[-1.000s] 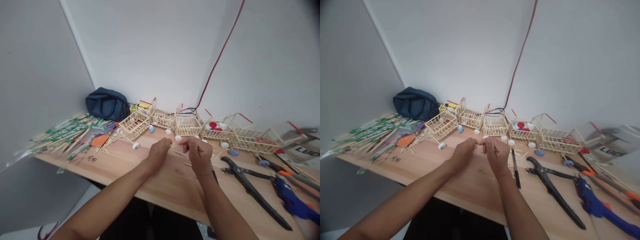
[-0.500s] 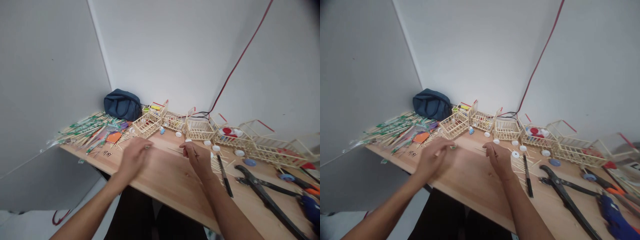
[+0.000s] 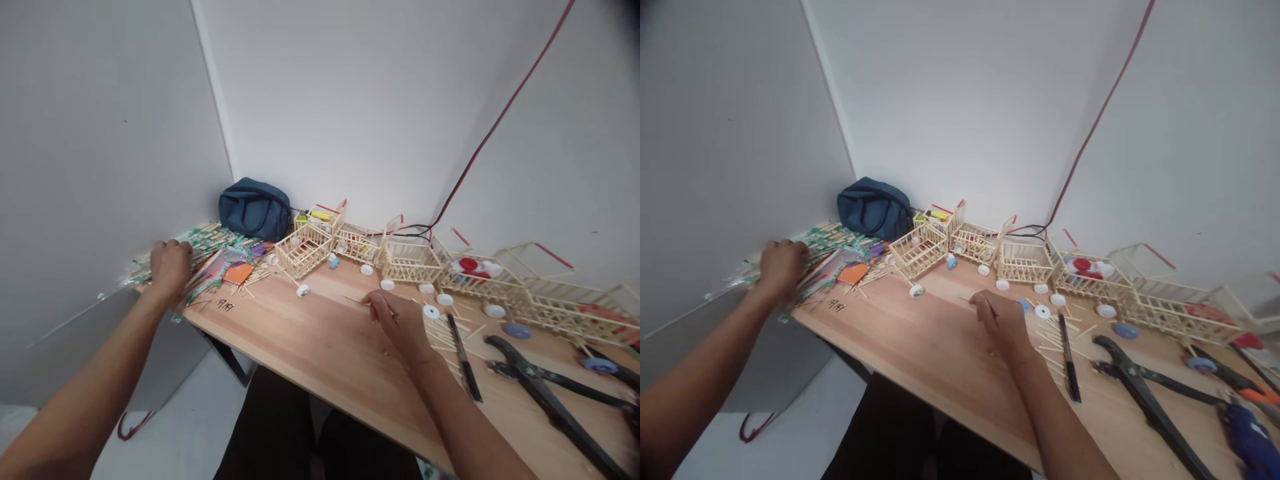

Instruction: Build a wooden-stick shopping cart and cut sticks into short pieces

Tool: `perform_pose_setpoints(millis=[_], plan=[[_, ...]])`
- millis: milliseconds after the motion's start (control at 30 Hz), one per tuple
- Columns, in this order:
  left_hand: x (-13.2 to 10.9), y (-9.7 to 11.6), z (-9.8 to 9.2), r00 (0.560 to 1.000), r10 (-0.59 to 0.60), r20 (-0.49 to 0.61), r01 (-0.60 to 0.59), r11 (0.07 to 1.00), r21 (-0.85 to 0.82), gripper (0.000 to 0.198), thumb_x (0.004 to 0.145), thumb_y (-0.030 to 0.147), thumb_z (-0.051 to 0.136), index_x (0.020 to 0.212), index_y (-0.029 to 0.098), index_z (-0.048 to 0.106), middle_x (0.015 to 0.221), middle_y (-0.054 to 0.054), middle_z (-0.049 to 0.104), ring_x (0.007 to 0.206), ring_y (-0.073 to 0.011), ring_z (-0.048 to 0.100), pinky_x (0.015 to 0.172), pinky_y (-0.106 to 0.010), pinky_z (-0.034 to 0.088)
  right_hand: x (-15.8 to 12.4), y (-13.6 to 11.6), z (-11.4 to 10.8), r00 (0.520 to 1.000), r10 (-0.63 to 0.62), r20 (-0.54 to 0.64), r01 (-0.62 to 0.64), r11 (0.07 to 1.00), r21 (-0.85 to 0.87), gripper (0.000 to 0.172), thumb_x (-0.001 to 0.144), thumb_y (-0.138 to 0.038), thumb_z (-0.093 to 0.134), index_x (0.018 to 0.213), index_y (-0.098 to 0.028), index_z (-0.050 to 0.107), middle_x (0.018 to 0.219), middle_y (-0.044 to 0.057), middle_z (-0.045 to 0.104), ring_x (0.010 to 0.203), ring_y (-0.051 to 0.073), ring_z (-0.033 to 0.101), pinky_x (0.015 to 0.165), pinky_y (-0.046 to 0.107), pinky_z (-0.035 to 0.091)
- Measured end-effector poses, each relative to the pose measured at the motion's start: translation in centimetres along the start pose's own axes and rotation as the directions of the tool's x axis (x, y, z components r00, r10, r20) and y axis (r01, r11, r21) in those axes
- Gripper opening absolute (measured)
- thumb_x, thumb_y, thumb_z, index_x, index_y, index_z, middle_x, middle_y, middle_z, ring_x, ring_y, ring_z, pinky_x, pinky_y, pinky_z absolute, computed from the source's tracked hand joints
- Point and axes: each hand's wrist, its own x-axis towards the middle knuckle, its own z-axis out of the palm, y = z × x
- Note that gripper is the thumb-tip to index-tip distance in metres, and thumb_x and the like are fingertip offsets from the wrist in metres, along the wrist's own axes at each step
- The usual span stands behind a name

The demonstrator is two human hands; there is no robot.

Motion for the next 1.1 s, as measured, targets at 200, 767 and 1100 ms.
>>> perform_pose_setpoints(millis=[200, 767, 1100], plan=[[0.7, 1.2, -0.8, 0.995, 0.011, 0.102, -0.029, 0.985, 0.173, 0.017, 0.087, 0.011, 0.042, 0.080, 0.013, 0.057, 0.080, -0.007, 0.061, 0.079, -0.0196, 0.045, 0.082, -0.032, 0.036, 0.0, -0.1, 0.0, 1.000, 0.019, 0.010, -0.019, 1.000, 0.003, 0.042, 0.099, -0.040, 0.038, 0.076, -0.020, 0.067, 0.054, -0.004, 0.058, 0.051, 0.010, 0.057, 0.057, 0.021, 0.040], [4.1, -0.3, -11.4, 0.891, -0.310, 0.332, 0.209, 0.929, 0.307, 0.012, 0.069, 0.015, 0.073, 0.080, 0.020, 0.075, 0.069, 0.003, 0.057, 0.065, -0.0116, 0.041, 0.089, -0.037, 0.039, 0.3, -0.5, 0.1, 0.999, -0.008, 0.045, 0.008, 1.000, -0.013, 0.043, 0.098, -0.038, 0.038, 0.072, -0.020, 0.066, 0.052, -0.004, 0.057, 0.048, 0.010, 0.055, 0.055, 0.021, 0.039], [-8.8, 9.4, -11.4, 0.880, 0.182, 0.438, 0.192, 0.708, -0.679, 0.033, 0.082, 0.054, 0.054, 0.083, 0.024, 0.065, 0.062, 0.003, 0.050, 0.053, -0.0111, 0.040, 0.052, -0.023, 0.032, 0.0, -1.7, 0.4, 1.000, -0.026, 0.007, 0.022, 0.944, 0.329, 0.045, 0.096, -0.051, 0.041, 0.103, -0.017, 0.071, 0.073, 0.003, 0.066, 0.064, 0.014, 0.060, 0.062, 0.027, 0.047]])
